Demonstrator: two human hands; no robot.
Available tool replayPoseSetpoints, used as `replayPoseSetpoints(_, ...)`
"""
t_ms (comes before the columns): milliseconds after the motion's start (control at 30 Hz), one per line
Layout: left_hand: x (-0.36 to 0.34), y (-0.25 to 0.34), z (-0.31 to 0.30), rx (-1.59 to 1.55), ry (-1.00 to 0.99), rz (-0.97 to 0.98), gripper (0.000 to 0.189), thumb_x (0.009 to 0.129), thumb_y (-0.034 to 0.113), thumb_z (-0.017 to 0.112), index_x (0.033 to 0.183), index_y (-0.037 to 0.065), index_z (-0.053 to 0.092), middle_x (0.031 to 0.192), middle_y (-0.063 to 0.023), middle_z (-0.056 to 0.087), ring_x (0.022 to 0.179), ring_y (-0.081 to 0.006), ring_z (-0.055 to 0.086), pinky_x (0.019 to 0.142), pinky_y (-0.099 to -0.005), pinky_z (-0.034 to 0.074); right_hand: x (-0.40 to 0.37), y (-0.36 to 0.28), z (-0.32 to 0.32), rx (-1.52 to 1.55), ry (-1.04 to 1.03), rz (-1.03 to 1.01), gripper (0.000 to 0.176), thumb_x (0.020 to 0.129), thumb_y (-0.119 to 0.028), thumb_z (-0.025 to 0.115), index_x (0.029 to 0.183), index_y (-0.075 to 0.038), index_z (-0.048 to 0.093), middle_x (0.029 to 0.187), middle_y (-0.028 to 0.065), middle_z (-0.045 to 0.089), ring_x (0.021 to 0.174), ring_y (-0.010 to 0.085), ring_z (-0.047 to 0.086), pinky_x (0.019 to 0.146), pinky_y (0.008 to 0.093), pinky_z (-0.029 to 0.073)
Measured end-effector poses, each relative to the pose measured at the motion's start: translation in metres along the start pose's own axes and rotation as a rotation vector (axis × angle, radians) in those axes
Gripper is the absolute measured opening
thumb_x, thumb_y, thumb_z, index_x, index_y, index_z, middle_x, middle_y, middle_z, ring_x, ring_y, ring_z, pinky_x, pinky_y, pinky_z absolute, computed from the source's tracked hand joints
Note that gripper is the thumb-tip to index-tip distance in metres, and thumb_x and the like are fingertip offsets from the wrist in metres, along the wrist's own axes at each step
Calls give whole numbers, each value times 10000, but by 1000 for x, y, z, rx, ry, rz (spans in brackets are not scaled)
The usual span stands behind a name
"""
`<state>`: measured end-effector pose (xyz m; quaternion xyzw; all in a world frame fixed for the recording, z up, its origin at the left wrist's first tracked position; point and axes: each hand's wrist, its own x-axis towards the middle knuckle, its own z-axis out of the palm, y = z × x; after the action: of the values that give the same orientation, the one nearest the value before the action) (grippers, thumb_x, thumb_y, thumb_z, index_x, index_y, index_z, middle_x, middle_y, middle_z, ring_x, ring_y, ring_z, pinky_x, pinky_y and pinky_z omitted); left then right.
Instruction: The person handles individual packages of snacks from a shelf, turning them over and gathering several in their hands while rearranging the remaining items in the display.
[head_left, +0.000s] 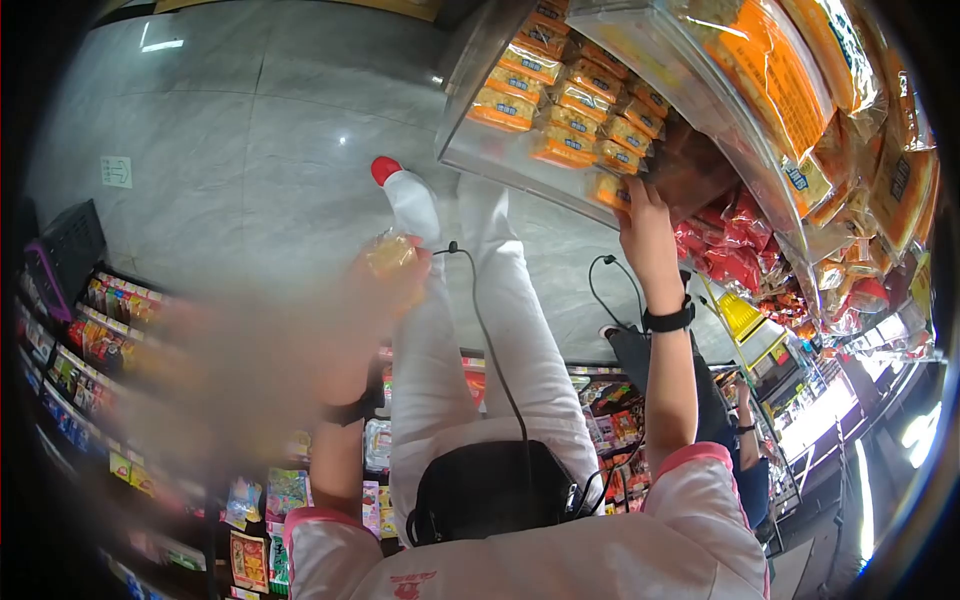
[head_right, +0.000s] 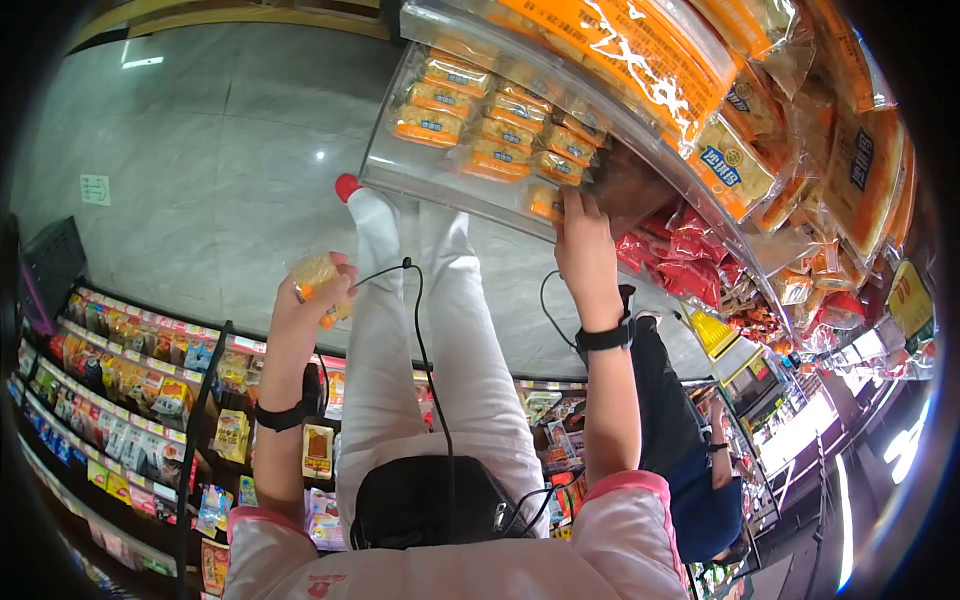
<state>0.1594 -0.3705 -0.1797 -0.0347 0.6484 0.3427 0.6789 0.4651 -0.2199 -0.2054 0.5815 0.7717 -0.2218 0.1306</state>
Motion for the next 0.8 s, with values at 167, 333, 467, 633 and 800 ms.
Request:
replayPoseSetpoints(167, 7, 2, 4, -15, 2, -27, 316, 844, 86, 677, 1126, -22, 582, 1030, -93, 623, 990, -177, 617, 861, -353, 529, 16, -7, 3, -196, 76, 43, 443, 788, -169, 719, 1157, -5, 536, 1077, 185, 559, 946, 399, 581, 745, 471, 508)
replayPoseSetpoints(333, 9, 5, 7, 8, 0, -21, 324, 841, 85, 682, 1130, -23, 580, 1042, -93, 617, 1004, -180, 613, 859, -352, 530, 24, -6, 9, -138, 73, 100, 511, 773, -263, 745, 1153, -2, 525, 1068, 177, 550, 896, 379, 594, 740, 452, 519)
replayPoseSetpoints(467, 10, 4, 11, 4, -10, -13, 331, 842, 90, 686, 1134, -22, 578, 1041, -92, 616, 1003, -183, 615, 851, -344, 534, 23, -11, 5, -132, 51, 147, 540, 756, -270, 756, 1165, -1, 528, 1088, 173, 553, 919, 361, 586, 763, 439, 503)
replayPoseSetpoints(633, 12, 7, 16, 119, 29, -63, 357, 843, 103, 693, 1152, -20, 564, 1039, -89, 616, 996, -178, 619, 849, -340, 540, 24, -29, -3, -74, 180, -104, 592, 746, -248, 755, 1252, -50, 521, 1118, 158, 572, 983, 346, 557, 849, 427, 444)
replayPoseSetpoints(800, 19, -2, 17, 179, 41, -52, 487, 849, 117, 696, 1261, -11, 470, 1058, -90, 613, 995, -189, 620, 857, -355, 544, 45, -57, 10, 108, 111, -231, 505, 779, -239, 735, 1222, -68, 562, 1158, 165, 592, 976, 359, 562, 880, 423, 437)
